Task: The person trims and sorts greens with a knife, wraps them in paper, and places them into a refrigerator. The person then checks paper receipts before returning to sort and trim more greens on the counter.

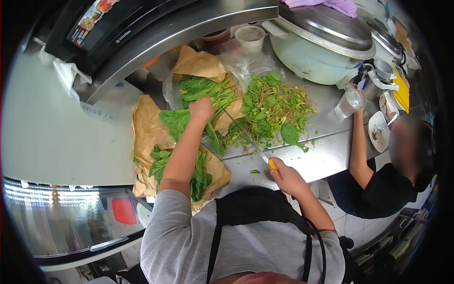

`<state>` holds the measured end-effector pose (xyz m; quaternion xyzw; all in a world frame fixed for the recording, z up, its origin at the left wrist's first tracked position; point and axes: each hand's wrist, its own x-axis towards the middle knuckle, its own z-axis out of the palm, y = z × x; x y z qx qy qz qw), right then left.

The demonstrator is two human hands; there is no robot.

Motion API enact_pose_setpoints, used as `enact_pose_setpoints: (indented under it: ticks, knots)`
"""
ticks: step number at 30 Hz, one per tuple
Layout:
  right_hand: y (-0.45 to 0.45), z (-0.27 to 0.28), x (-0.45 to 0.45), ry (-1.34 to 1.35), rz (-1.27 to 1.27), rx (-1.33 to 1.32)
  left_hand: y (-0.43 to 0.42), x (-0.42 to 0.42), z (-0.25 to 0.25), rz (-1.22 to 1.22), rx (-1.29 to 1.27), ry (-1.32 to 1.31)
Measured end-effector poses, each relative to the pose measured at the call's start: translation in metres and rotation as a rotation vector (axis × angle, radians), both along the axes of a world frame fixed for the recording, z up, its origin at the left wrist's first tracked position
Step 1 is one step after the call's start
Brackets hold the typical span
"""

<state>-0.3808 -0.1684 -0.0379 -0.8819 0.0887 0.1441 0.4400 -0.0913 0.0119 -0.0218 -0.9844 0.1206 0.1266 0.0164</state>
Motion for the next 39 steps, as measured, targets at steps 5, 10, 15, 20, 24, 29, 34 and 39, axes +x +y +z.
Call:
enact_pose_setpoints:
  ticks: [5,10,15,20,24,29,34,39]
  knots:
    - [-0.001,-0.001,0.007,0.069,-0.048,0.025,-0.005,-0.002,-0.021,0.003,0.029,-0.117]
    - [0.009,-0.005,0.025,0.046,-0.062,0.028,0.022,0.003,-0.046,-0.073,-0.371,-0.434]
    - [0.008,-0.007,0.033,0.121,-0.06,0.034,0.05,0.013,-0.028,-0.387,-0.604,-0.808]
    - [0.006,-0.013,0.035,0.106,-0.054,0.038,0.025,0.005,-0.008,-0.12,-0.636,0.056]
    - [0.005,-0.019,0.031,0.072,-0.068,0.06,0.004,0.011,-0.026,-0.247,-0.547,0.184]
    - [-0.006,-0.01,0.007,0.055,-0.086,0.116,-0.007,-0.015,-0.042,-0.228,-0.405,-0.021]
    - [-0.007,0.008,-0.019,0.099,-0.109,0.095,-0.001,-0.028,-0.059,-0.318,-0.441,-0.129]
    - [-0.014,0.013,-0.029,0.049,-0.186,0.066,-0.002,-0.039,-0.071,-0.425,-0.403,-0.307]
